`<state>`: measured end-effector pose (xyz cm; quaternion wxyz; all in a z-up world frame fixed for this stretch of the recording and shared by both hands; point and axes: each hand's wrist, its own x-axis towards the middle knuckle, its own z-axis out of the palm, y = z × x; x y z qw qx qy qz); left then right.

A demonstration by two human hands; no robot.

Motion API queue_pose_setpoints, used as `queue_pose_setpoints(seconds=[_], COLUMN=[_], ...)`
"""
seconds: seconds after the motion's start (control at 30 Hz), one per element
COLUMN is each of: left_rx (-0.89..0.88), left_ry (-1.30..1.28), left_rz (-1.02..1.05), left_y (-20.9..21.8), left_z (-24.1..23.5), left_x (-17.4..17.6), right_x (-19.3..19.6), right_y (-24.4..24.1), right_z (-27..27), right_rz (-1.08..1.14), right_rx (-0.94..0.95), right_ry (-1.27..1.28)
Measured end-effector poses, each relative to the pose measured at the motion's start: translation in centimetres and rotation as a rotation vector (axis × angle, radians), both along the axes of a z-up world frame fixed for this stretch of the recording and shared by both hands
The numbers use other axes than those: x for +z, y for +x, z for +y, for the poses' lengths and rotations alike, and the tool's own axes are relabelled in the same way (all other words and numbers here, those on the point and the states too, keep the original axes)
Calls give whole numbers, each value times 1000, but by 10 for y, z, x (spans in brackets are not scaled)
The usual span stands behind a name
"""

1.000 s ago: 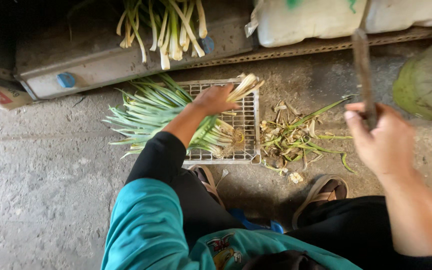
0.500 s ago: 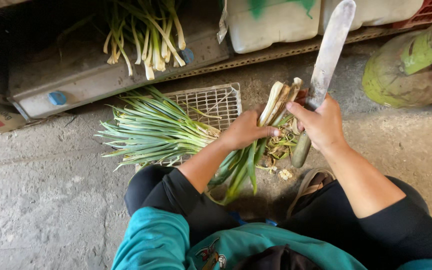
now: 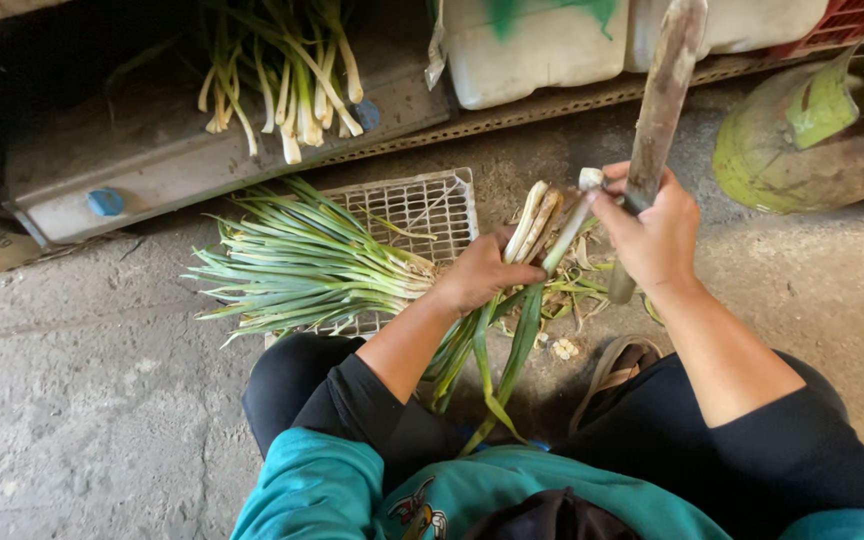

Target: The person sits on the floor and uses a large knife to trim the roots and outer layers of green onions. They handle the onions one at a time, cutting off unwanted parts and placing the trimmed onions on a nearby shelf.

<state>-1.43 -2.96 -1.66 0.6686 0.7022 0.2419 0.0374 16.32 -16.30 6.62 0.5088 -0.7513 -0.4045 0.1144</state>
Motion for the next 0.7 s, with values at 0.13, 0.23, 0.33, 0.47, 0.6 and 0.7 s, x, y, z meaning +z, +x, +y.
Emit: queue_pose_setpoints(seconds=[0.13,0.23,0.33,0.47,0.6,0.7], left_rx=[-28,-61,10,51,-3,60], left_ry=[112,186,-101,-211,-291,-607], left_rz=[13,68,69,48,34,-78], left_y=[1,1,1,3,13,13], left_z=[4,6,4,8,5,10], left_x=[-1,2,8,19,17,10], right_x=[-14,-7,9,5,-19,-25], right_y=[24,48,57,32,21,26], right_z=[-2,-2,-7,-5,7,8], right_rz=[-423,-373,-315,145,645,629], right_rx=[-19,-144,-276,-139,27,44], right_ry=[8,-25,-128,-310,-104,-58])
